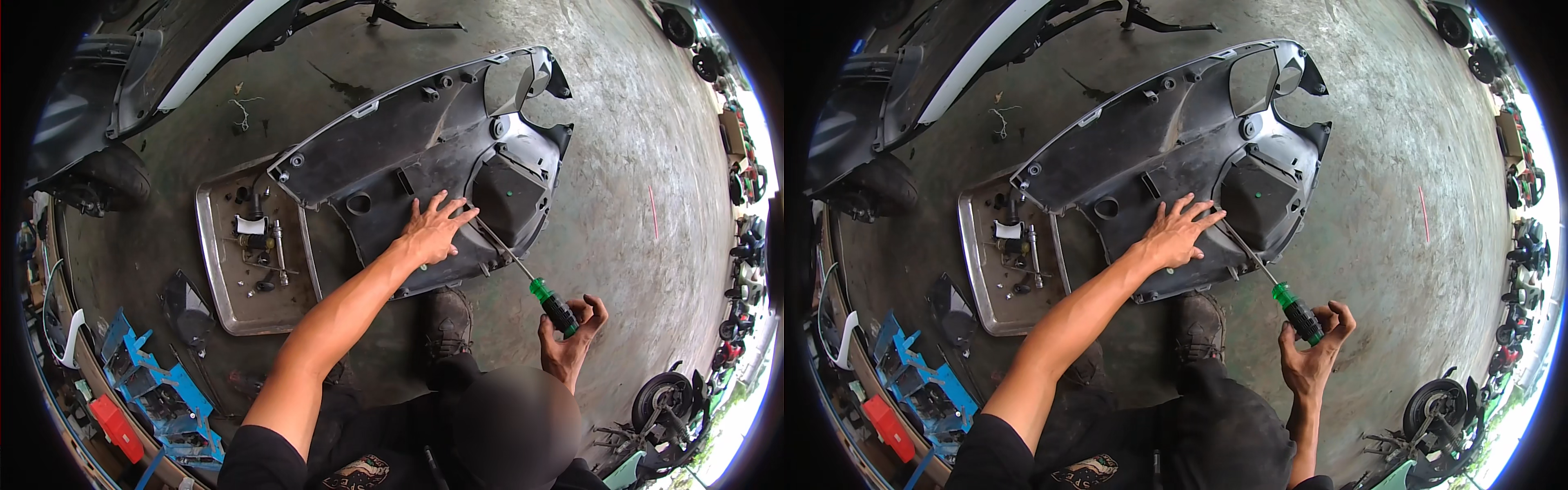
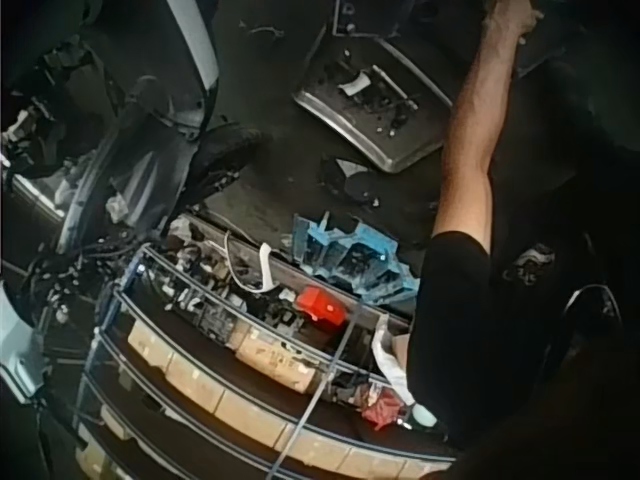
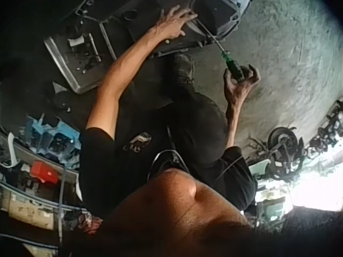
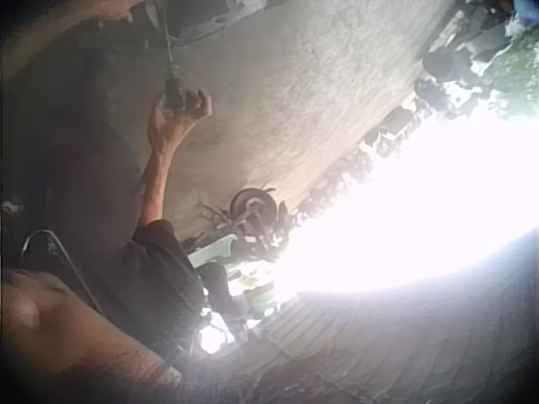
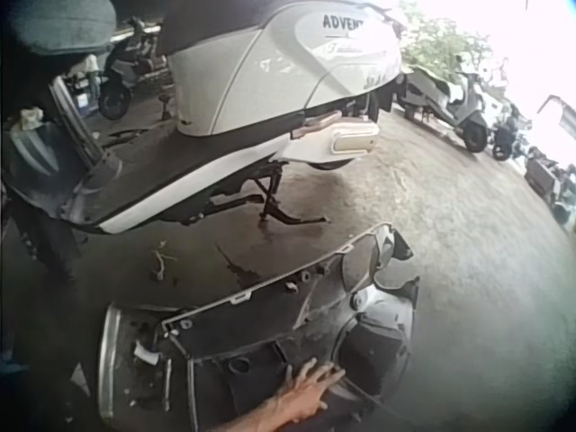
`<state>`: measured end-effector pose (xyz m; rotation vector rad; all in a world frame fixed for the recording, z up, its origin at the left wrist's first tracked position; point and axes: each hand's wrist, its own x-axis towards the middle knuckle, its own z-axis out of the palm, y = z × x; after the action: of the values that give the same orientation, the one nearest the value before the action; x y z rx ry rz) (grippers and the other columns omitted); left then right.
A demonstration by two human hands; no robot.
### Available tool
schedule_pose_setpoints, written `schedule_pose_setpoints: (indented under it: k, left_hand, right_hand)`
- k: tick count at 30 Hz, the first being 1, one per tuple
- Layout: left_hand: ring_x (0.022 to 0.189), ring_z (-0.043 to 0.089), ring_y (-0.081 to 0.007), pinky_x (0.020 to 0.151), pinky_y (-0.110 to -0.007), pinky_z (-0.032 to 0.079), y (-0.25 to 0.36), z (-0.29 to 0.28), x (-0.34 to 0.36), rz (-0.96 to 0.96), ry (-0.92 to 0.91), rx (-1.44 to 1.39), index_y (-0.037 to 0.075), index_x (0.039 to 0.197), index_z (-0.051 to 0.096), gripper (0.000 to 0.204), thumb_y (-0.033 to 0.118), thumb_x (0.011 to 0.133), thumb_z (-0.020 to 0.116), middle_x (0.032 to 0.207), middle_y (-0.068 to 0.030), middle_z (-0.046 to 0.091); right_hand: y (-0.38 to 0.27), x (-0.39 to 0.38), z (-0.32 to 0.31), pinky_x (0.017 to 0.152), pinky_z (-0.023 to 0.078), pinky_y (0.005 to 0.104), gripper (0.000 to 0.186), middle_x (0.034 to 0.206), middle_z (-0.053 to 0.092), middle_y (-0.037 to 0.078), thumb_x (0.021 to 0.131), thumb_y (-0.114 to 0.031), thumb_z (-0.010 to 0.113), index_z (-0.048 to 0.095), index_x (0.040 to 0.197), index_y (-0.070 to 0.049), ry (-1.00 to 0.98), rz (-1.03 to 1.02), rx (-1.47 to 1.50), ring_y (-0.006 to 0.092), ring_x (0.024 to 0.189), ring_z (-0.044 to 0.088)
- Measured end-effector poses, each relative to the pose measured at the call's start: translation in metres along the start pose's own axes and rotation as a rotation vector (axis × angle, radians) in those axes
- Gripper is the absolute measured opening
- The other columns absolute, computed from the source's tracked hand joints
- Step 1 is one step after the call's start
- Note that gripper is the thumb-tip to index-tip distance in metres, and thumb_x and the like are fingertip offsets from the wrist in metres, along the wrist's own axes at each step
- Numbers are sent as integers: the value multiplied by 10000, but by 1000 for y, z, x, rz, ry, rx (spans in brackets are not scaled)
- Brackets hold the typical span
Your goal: The person disassembles scooter body panels using a screwdriver, removes a white internal component, and places parts into a metal tray.
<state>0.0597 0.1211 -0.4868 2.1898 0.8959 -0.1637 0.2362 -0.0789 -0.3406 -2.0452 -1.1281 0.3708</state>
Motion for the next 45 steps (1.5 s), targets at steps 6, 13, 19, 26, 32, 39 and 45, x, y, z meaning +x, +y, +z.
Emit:
schedule_pose_setpoints:
  k: [6,13,19,26,32,39,45]
  left_hand:
    - [1512,145,-349,1160,-685,230,-1,-3,-3,-7,-16,10,320,1565,274,900,244,826,782,1624,-17,246]
    - [1511,146,-350,1159,-684,232,-4,-2,-6,-9,-20,-3,316,1562,285,894,233,825,783,1626,-12,237]
    - [1491,187,-356,1159,-664,238,-2,-2,-2,9,28,10,290,1542,336,828,244,838,770,1595,-32,290]
    - [1390,360,-316,1146,-513,298,-3,6,27,169,260,29,191,1293,650,415,203,880,691,1464,-88,458]
    - [1069,597,-215,930,-384,473,-12,6,57,325,418,158,152,897,770,110,153,834,680,1034,3,683]
    - [875,669,-288,804,-427,508,-2,5,57,328,495,-53,69,893,667,209,228,808,772,860,-78,694]
    - [810,696,-228,735,-345,540,37,33,48,206,462,-689,7,982,680,143,70,898,583,865,-111,710]
  right_hand:
    - [-4,6,-12,689,460,296,464,977,600,73,939,-273,693,458,1272,-51,-111,342,-99,140,768,551]
    - [-11,15,-14,654,508,293,428,1004,641,114,946,-254,680,478,1271,-62,-204,358,-117,162,775,625]
    - [-21,13,-7,597,467,285,453,916,687,83,952,-271,691,477,1303,-81,-125,269,68,126,775,628]
    - [-28,11,-10,711,553,300,553,996,717,117,860,-215,788,525,1320,-57,-160,348,93,173,889,680]
    - [5,0,-26,756,546,277,355,987,738,94,806,-147,811,715,1112,5,-200,199,-133,148,866,690]
    - [25,-38,-65,706,508,230,304,851,727,54,830,-117,771,721,1097,20,-26,406,-148,80,745,636]
    - [24,-43,-66,705,509,232,295,840,725,55,822,-112,769,724,1081,21,-18,368,-164,84,735,639]
